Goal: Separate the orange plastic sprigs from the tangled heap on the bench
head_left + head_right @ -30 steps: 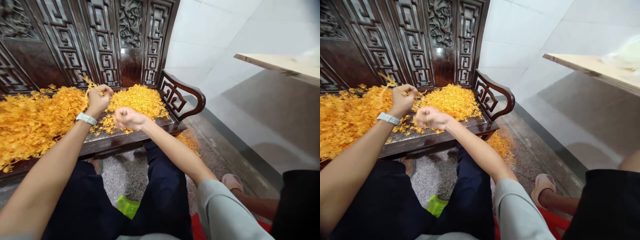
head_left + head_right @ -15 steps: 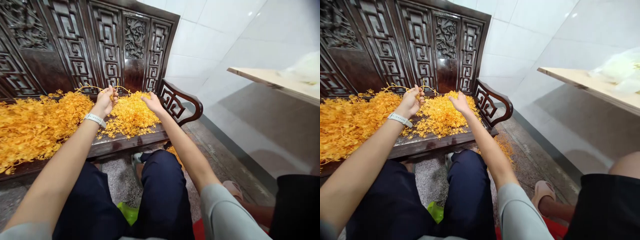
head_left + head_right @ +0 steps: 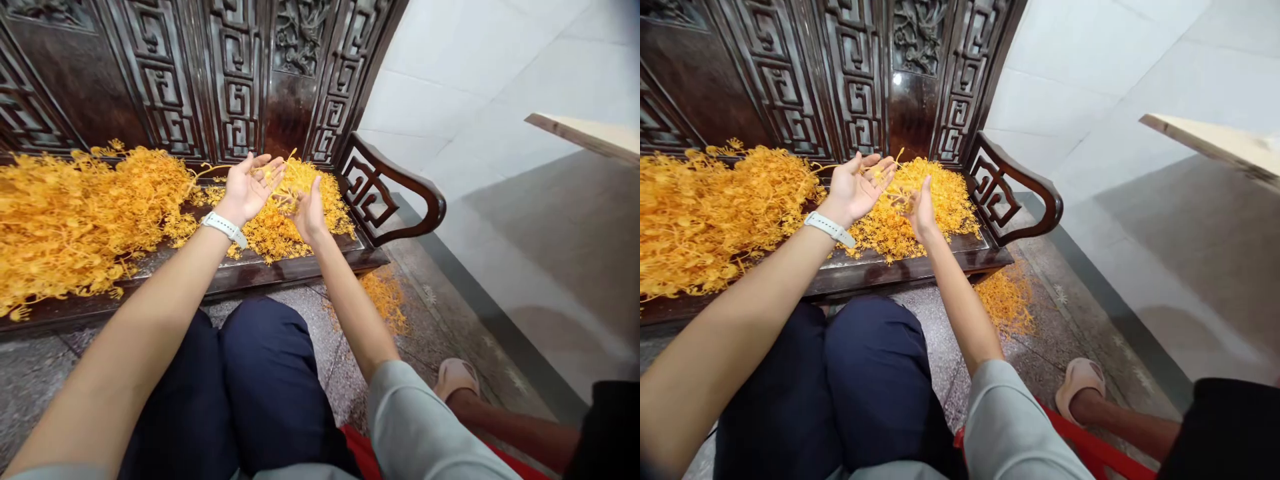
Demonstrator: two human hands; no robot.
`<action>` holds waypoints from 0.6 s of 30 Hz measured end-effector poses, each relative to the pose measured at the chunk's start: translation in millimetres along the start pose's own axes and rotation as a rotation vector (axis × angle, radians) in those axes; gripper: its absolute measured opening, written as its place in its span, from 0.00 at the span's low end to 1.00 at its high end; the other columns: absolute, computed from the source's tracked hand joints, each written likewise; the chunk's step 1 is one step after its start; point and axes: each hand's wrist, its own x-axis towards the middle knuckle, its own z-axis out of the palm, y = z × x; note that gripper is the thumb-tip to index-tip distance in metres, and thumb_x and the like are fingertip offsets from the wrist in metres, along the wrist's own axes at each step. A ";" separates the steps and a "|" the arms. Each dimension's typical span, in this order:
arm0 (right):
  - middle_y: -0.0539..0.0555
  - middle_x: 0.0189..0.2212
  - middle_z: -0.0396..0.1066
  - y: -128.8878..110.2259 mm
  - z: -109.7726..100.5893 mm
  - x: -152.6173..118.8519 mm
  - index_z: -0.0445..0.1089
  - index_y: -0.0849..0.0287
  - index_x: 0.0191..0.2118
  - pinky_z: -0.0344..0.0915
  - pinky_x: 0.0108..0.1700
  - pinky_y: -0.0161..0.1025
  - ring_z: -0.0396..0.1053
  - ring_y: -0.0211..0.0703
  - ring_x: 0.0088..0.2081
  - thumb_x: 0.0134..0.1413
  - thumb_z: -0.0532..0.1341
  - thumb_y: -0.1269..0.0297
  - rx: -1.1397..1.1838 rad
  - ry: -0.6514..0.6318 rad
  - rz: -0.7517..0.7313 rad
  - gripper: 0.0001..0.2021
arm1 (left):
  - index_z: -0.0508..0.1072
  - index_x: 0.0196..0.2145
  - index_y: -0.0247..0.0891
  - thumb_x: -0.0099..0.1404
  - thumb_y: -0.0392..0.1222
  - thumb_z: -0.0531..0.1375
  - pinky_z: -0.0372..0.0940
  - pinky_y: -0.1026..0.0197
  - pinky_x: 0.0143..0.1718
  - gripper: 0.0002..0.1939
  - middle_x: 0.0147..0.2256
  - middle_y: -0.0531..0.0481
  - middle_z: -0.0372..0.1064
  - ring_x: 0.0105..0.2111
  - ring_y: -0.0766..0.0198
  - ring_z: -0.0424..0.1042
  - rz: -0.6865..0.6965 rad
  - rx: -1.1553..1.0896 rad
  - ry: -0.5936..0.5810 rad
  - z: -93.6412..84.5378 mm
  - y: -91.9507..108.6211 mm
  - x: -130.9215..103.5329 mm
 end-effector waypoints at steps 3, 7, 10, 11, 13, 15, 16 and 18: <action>0.59 0.43 0.78 -8.0 24.9 -11.5 0.74 0.52 0.56 0.72 0.44 0.46 0.75 0.50 0.44 0.60 0.49 0.21 0.106 -0.107 -0.020 0.41 | 0.74 0.38 0.41 0.72 0.55 0.65 0.77 0.53 0.48 0.15 0.47 0.39 0.82 0.55 0.50 0.79 0.030 -0.002 0.040 -12.5 -0.1 -1.2; 0.57 0.47 0.75 -8.3 47.7 -13.5 0.71 0.51 0.47 0.64 0.31 0.39 0.66 0.40 0.33 0.53 0.64 0.28 0.296 0.006 -0.075 0.31 | 0.72 0.37 0.42 0.74 0.57 0.65 0.76 0.58 0.45 0.16 0.46 0.42 0.82 0.53 0.54 0.80 0.044 0.044 0.185 -43.5 -0.2 3.8; 0.55 0.48 0.73 -6.5 58.3 -22.4 0.68 0.51 0.42 0.57 0.27 0.39 0.58 0.35 0.28 0.55 0.64 0.30 0.448 -0.007 -0.057 0.27 | 0.69 0.36 0.43 0.79 0.55 0.59 0.73 0.62 0.38 0.17 0.40 0.45 0.82 0.44 0.60 0.81 0.018 -0.027 0.402 -66.9 1.4 12.3; 0.54 0.47 0.72 -6.2 63.0 -28.7 0.68 0.51 0.41 0.56 0.26 0.39 0.56 0.35 0.27 0.56 0.64 0.31 0.469 -0.020 -0.042 0.27 | 0.68 0.35 0.42 0.82 0.53 0.56 0.72 0.63 0.35 0.17 0.37 0.47 0.81 0.38 0.62 0.80 -0.001 -0.064 0.486 -72.4 1.2 15.4; 0.55 0.45 0.71 -6.4 75.2 -46.2 0.67 0.51 0.39 0.57 0.27 0.40 0.56 0.37 0.27 0.60 0.61 0.31 0.423 0.005 -0.029 0.25 | 0.67 0.34 0.42 0.85 0.49 0.50 0.66 0.64 0.29 0.19 0.28 0.51 0.74 0.27 0.67 0.73 -0.043 -0.128 0.623 -78.7 -2.1 20.8; 0.57 0.45 0.71 -8.8 89.5 -69.5 0.70 0.51 0.38 0.63 0.32 0.43 0.64 0.43 0.34 0.63 0.59 0.33 0.254 0.070 -0.074 0.24 | 0.64 0.33 0.42 0.86 0.46 0.47 0.59 0.62 0.24 0.20 0.21 0.56 0.62 0.19 0.68 0.62 -0.094 -0.155 0.690 -79.6 -9.9 24.1; 0.58 0.44 0.71 -11.0 96.0 -83.1 0.71 0.51 0.37 0.67 0.37 0.45 0.68 0.47 0.39 0.64 0.59 0.34 0.150 0.105 -0.113 0.23 | 0.63 0.32 0.42 0.86 0.45 0.46 0.56 0.61 0.23 0.21 0.20 0.58 0.56 0.18 0.69 0.57 -0.123 -0.154 0.696 -79.2 -15.2 24.8; 0.59 0.40 0.70 -17.2 104.0 -114.0 0.71 0.50 0.32 0.70 0.46 0.51 0.70 0.54 0.46 0.65 0.58 0.36 -0.010 0.178 -0.191 0.23 | 0.59 0.31 0.42 0.87 0.46 0.43 0.51 0.60 0.24 0.24 0.20 0.59 0.47 0.18 0.70 0.53 -0.166 -0.102 0.611 -80.6 -25.1 25.0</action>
